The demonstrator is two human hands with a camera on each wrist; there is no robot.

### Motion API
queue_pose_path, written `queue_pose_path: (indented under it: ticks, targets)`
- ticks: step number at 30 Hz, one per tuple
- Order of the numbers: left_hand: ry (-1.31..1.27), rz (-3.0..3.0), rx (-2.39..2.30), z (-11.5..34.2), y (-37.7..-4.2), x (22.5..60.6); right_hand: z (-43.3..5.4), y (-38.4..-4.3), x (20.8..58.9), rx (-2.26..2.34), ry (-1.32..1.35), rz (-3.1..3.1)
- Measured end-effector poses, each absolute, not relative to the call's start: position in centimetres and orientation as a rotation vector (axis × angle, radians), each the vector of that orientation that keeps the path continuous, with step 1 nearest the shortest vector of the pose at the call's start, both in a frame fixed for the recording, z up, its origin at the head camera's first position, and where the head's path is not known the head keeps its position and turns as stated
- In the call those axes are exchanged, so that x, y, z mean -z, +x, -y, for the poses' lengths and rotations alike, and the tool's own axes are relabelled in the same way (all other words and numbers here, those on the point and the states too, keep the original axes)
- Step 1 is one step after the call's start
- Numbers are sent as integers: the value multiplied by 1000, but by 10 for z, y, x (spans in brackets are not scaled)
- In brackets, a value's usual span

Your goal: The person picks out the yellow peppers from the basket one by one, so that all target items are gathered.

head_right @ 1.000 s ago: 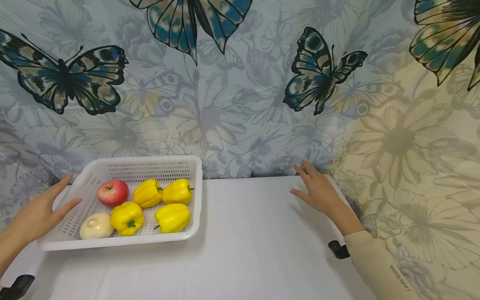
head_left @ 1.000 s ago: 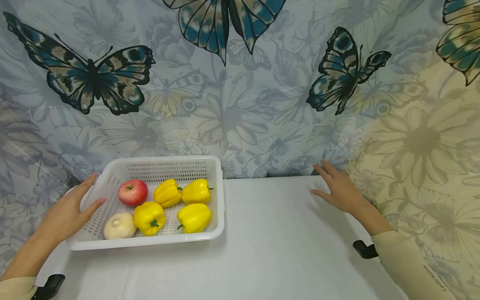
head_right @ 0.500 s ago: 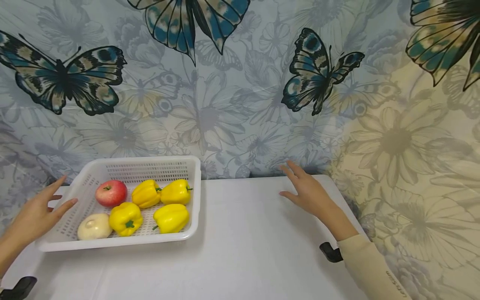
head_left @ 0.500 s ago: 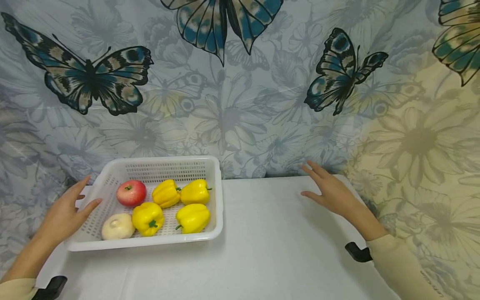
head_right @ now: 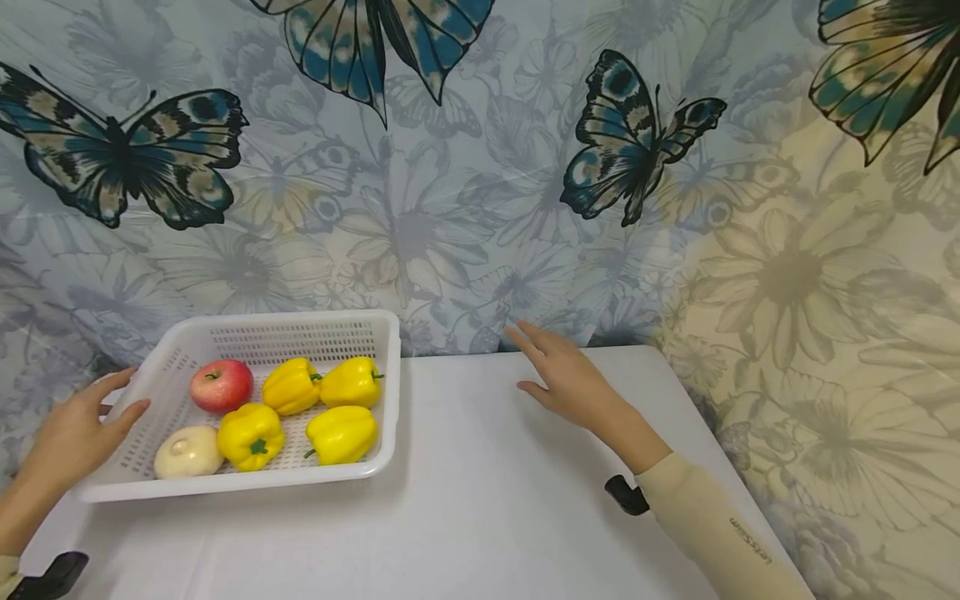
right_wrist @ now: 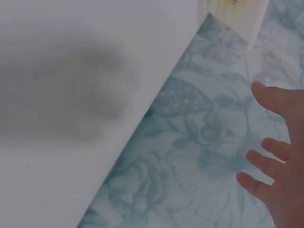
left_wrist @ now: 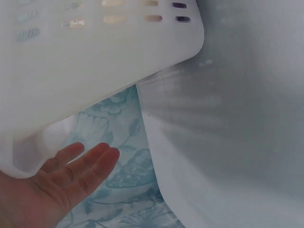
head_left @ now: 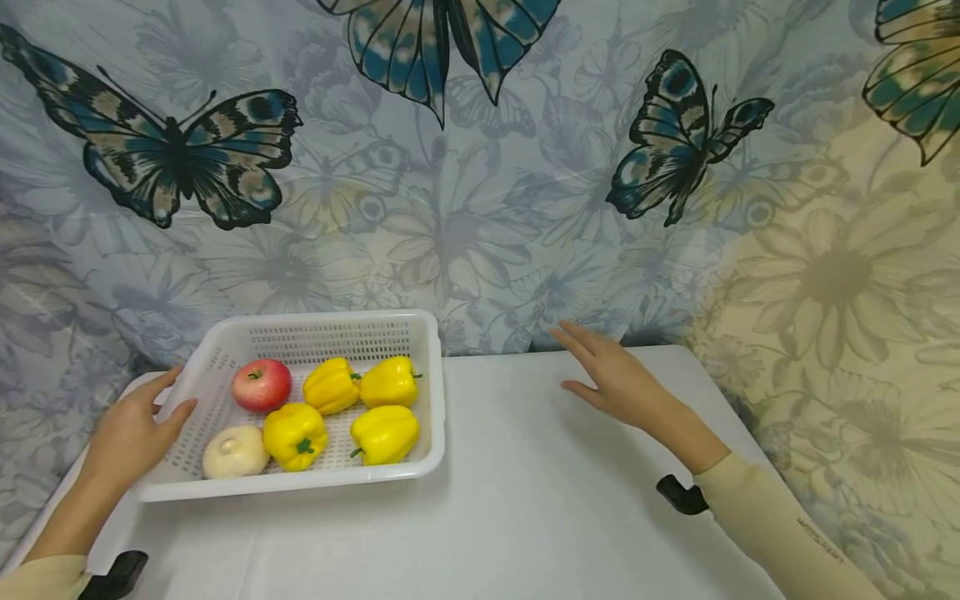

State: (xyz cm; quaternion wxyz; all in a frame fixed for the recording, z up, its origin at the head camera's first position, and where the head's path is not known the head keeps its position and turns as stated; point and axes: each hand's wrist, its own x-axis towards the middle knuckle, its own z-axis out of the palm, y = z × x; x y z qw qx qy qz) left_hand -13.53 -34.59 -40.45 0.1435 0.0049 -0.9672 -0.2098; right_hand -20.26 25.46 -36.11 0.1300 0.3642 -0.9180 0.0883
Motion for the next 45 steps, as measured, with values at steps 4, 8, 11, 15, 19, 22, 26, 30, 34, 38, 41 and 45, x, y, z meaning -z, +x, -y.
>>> queue_pose_path:
  ticks: [4,8,11,15,19,22,26,30,34,38,41,45]
  targets:
    - [74,2788,614,346,-133,404,-235,-206,361,-259,1100,2654]
    - [80,2757,648,344,-133,405,-217,-206,363,-282,1148,2665]
    - [79,2743,665,342,-133,405,-204,-205,366,-302,1181,2679]
    - [77,2744,680,342,-134,406,-192,-203,367,-313,1207,2674]
    - [67,2754,703,342,-135,407,-181,-202,368,-340,1234,2647]
    - [69,2766,718,343,-135,408,-173,-202,367,-379,1254,2632]
    - [85,2780,729,344,-134,408,-159,-201,365,-400,1284,2614]
    - [95,2780,755,345,-135,409,-144,-200,361,-379,1335,2628]
    - [106,2786,803,346,-136,409,-129,-197,357,-371,1400,2670]
    - [122,2789,821,344,-137,409,-115,-196,355,-347,1446,2675]
    - [129,2784,820,343,-137,409,-105,-196,354,-329,1483,2670]
    - [133,2779,816,343,-136,409,-92,-196,352,-290,1530,2677]
